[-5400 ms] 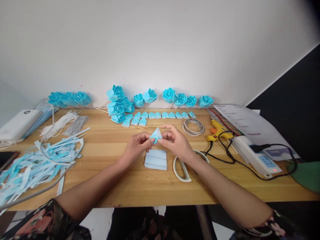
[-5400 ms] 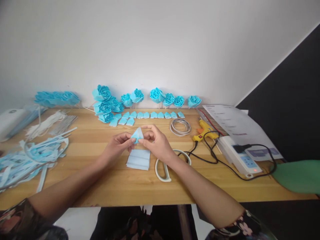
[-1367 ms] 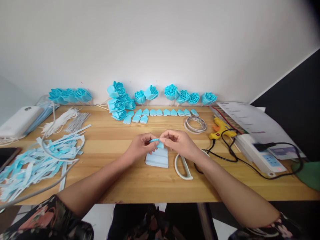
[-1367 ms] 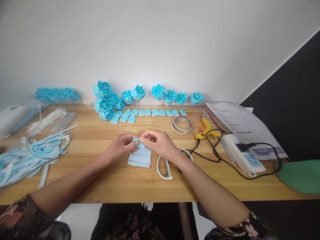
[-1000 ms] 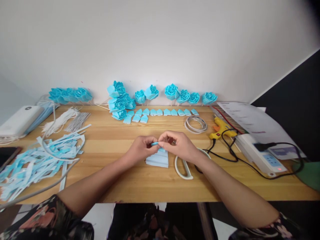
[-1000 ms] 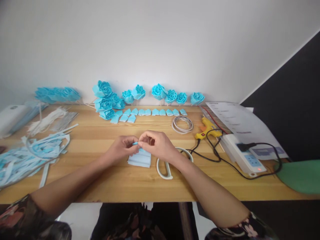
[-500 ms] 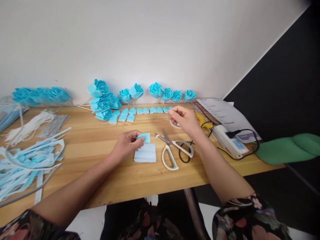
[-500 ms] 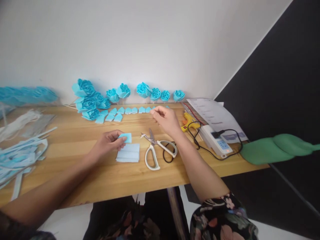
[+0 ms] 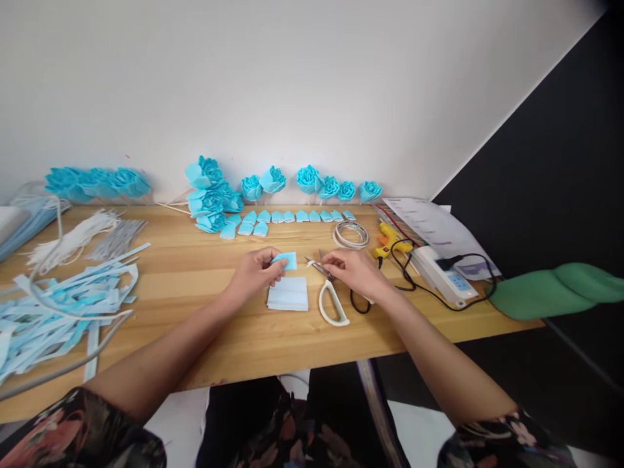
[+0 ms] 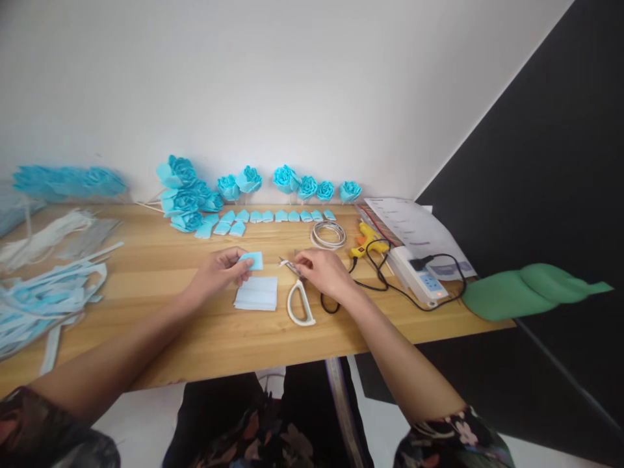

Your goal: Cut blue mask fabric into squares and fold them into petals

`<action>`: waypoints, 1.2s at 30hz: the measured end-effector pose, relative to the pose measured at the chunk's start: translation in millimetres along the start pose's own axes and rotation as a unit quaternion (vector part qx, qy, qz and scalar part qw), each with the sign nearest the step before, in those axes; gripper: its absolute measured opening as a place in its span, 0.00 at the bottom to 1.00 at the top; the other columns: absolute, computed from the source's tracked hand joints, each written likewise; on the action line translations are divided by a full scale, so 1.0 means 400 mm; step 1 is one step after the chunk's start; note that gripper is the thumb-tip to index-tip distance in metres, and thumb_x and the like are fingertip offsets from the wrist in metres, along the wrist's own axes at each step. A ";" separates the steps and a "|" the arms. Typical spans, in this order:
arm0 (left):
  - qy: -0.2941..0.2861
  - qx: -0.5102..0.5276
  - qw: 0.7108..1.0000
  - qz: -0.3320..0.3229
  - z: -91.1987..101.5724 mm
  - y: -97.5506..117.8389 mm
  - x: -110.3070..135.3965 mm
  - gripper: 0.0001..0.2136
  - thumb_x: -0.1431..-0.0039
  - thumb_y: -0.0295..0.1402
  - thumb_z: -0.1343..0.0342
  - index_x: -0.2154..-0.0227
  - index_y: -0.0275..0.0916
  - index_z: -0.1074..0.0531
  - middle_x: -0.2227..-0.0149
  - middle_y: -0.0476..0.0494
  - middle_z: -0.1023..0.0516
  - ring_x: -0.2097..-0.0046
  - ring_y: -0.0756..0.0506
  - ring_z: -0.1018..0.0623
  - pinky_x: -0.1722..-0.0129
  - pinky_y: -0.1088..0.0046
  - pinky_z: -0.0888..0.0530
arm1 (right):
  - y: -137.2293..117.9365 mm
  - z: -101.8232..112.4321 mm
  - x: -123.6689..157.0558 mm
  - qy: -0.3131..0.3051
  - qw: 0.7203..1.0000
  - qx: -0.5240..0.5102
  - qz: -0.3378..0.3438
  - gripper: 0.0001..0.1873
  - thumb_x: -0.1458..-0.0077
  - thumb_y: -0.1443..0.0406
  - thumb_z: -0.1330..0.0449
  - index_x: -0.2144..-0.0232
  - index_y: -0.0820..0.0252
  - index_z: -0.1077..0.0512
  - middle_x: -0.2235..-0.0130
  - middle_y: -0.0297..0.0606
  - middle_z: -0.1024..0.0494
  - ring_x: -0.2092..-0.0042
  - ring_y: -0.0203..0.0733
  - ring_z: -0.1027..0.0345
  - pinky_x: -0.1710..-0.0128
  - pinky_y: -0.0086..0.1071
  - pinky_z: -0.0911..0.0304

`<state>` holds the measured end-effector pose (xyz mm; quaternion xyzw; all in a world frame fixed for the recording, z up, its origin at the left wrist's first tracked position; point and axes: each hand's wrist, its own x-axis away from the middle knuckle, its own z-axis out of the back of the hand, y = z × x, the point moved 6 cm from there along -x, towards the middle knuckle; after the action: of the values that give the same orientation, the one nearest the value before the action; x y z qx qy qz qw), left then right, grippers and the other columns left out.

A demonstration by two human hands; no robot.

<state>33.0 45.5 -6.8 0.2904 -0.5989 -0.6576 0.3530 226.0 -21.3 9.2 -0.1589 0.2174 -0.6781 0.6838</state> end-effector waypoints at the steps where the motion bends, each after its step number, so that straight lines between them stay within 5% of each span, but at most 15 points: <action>1: -0.001 0.001 1.000 -0.004 0.000 0.000 0.000 0.14 0.51 0.42 0.40 0.77 0.36 0.33 0.80 0.51 0.29 0.80 0.54 0.32 0.79 0.78 0.33 | -0.003 0.000 0.002 0.002 1.000 0.007 -0.001 0.05 0.46 0.67 0.40 0.67 0.58 0.23 0.68 0.34 0.20 0.69 0.37 0.29 0.70 0.28 0.42; 11: -0.001 0.005 1.000 -0.012 -0.002 -0.009 -0.002 0.14 0.51 0.43 0.40 0.77 0.36 0.33 0.81 0.52 0.30 0.80 0.54 0.33 0.80 0.79 0.34 | 0.002 -0.015 0.003 0.040 0.999 0.026 -0.016 0.06 0.46 0.67 0.41 0.70 0.58 0.24 0.69 0.34 0.21 0.69 0.38 0.30 0.70 0.29 0.44; 19: -0.009 0.009 1.000 -0.004 -0.005 0.002 0.004 0.14 0.52 0.42 0.40 0.77 0.36 0.33 0.81 0.52 0.29 0.81 0.55 0.33 0.80 0.79 0.35 | 0.039 -0.023 0.002 0.058 0.996 -0.052 -0.039 0.06 0.46 0.66 0.43 0.71 0.59 0.26 0.72 0.33 0.22 0.71 0.37 0.31 0.71 0.29 0.42; 23: -0.018 0.035 0.999 0.015 -0.009 -0.001 0.004 0.15 0.53 0.44 0.39 0.77 0.36 0.33 0.81 0.51 0.29 0.80 0.54 0.32 0.79 0.78 0.33 | 0.029 0.000 0.010 0.121 0.983 -0.134 -0.043 0.08 0.43 0.63 0.44 0.70 0.60 0.28 0.72 0.34 0.23 0.73 0.37 0.31 0.72 0.29 0.39; 25: -0.023 0.051 0.998 0.023 -0.010 -0.007 0.003 0.16 0.52 0.45 0.39 0.77 0.36 0.34 0.80 0.50 0.28 0.80 0.54 0.32 0.79 0.78 0.33 | -0.014 0.025 0.016 0.152 0.980 -0.131 0.001 0.09 0.41 0.61 0.45 0.68 0.59 0.28 0.70 0.35 0.22 0.72 0.37 0.31 0.71 0.29 0.38; 31: -0.028 0.084 0.995 0.041 -0.011 -0.018 0.003 0.17 0.53 0.46 0.39 0.76 0.36 0.33 0.80 0.50 0.28 0.80 0.53 0.31 0.78 0.77 0.32 | -0.189 0.074 0.021 0.211 0.939 -0.042 0.269 0.09 0.40 0.68 0.45 0.61 0.55 0.25 0.64 0.39 0.22 0.62 0.41 0.28 0.61 0.35 0.33; 36: -0.036 0.104 0.992 0.059 -0.012 -0.018 0.003 0.19 0.54 0.47 0.38 0.77 0.36 0.34 0.81 0.51 0.28 0.80 0.54 0.31 0.79 0.78 0.33 | -0.204 0.031 0.005 0.222 0.916 0.030 0.333 0.10 0.41 0.70 0.44 0.60 0.57 0.25 0.66 0.41 0.22 0.64 0.41 0.30 0.65 0.35 0.34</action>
<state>35.3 41.9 -14.4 0.2660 -0.6924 -0.5797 0.3373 162.5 -26.8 61.4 0.0981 0.3833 -0.4352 0.8087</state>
